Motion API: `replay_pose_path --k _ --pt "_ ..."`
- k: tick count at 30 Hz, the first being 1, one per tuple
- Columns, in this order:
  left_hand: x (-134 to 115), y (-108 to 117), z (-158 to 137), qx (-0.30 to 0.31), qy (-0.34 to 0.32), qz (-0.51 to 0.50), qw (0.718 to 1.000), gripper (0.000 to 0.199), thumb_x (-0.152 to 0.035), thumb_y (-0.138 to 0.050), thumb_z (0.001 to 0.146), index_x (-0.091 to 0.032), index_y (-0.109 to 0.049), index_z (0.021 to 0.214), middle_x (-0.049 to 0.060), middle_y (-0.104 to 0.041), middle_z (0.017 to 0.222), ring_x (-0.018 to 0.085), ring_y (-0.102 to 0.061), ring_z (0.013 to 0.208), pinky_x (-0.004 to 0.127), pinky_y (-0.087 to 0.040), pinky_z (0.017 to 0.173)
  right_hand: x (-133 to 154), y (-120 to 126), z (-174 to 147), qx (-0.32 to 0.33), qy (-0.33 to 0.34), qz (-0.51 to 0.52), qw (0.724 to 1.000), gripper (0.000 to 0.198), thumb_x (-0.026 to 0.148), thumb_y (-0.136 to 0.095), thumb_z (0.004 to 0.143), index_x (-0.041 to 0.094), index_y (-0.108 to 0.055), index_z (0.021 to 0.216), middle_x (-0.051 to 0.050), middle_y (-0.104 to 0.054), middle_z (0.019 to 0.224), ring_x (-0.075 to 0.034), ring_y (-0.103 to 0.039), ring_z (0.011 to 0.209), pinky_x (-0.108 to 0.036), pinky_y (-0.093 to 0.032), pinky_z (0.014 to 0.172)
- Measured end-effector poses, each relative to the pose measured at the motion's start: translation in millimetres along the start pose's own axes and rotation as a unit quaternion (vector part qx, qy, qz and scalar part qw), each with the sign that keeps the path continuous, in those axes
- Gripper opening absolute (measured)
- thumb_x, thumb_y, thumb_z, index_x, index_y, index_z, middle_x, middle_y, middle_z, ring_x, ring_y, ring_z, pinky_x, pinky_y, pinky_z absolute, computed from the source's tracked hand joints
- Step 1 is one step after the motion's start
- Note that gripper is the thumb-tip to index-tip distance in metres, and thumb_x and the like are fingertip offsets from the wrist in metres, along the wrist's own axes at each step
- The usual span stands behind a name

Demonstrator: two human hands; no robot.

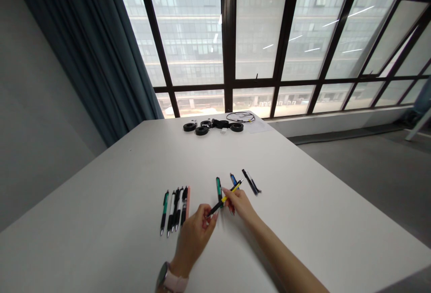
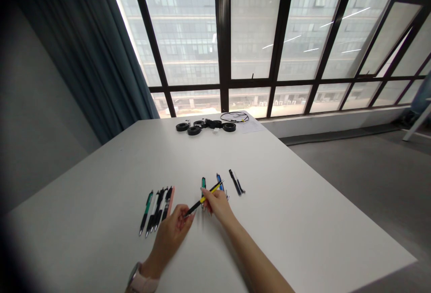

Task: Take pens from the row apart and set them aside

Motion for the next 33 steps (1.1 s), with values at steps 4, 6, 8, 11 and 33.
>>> replay_pose_path --k 4,6,8,11,33 --pt "-0.4 0.1 -0.1 0.0 -0.003 -0.001 1.0 0.018 -0.04 -0.047 0.089 -0.022 -0.048 0.087 -0.005 -0.058 0.062 0.011 -0.055 0.048 0.02 -0.041 0.047 -0.5 0.0 0.1 -0.004 -0.003 -0.003 1.0 0.06 0.068 -0.049 0.076 0.018 -0.052 0.043 0.002 -0.042 0.034 -0.007 -0.035 0.03 -0.023 -0.029 0.037" --pt "0.0 -0.3 -0.1 0.001 -0.004 0.0 1.0 0.018 -0.04 -0.046 0.089 -0.022 -0.048 0.086 -0.005 -0.057 0.062 0.011 -0.055 0.048 0.02 -0.04 0.047 -0.5 0.0 0.1 -0.004 -0.007 -0.006 1.0 0.06 0.068 -0.049 0.076 0.018 -0.052 0.042 0.002 -0.042 0.034 -0.007 -0.035 0.03 -0.023 -0.03 0.037" --pt "0.3 -0.8 -0.2 0.002 -0.006 0.0 1.0 0.018 -0.04 -0.047 0.089 -0.022 -0.048 0.086 -0.005 -0.057 0.061 0.011 -0.055 0.047 0.02 -0.04 0.047 -0.2 0.1 0.0 -0.003 -0.006 -0.007 1.0 0.061 0.068 -0.049 0.076 0.018 -0.052 0.042 0.002 -0.042 0.034 -0.008 -0.035 0.03 -0.023 -0.03 0.037" --pt "0.5 -1.3 -0.4 0.001 -0.009 0.001 1.0 0.018 -0.039 -0.047 0.089 -0.022 -0.048 0.086 -0.006 -0.056 0.06 0.011 -0.054 0.047 0.02 -0.039 0.047 -0.1 0.2 0.3 -0.003 -0.002 -0.001 1.0 0.061 0.069 -0.049 0.075 0.018 -0.052 0.042 0.002 -0.042 0.034 -0.007 -0.035 0.03 -0.023 -0.028 0.037" --pt "-1.5 -1.9 0.2 0.034 -0.017 0.007 0.999 0.02 -0.036 -0.044 0.091 -0.02 -0.05 0.081 -0.005 -0.052 0.059 0.011 -0.052 0.051 0.02 -0.036 0.05 -0.4 -0.1 0.0 0.002 0.002 0.011 1.0 0.063 0.074 -0.05 0.07 0.018 -0.052 0.041 0.002 -0.043 0.033 -0.007 -0.035 0.029 -0.023 -0.027 0.035"
Point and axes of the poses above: each hand's wrist, its own z-axis towards the middle knuckle, its own y-axis out of the back of the hand, x = y × z, the point moved 4 cm from there along z, towards the middle knuckle
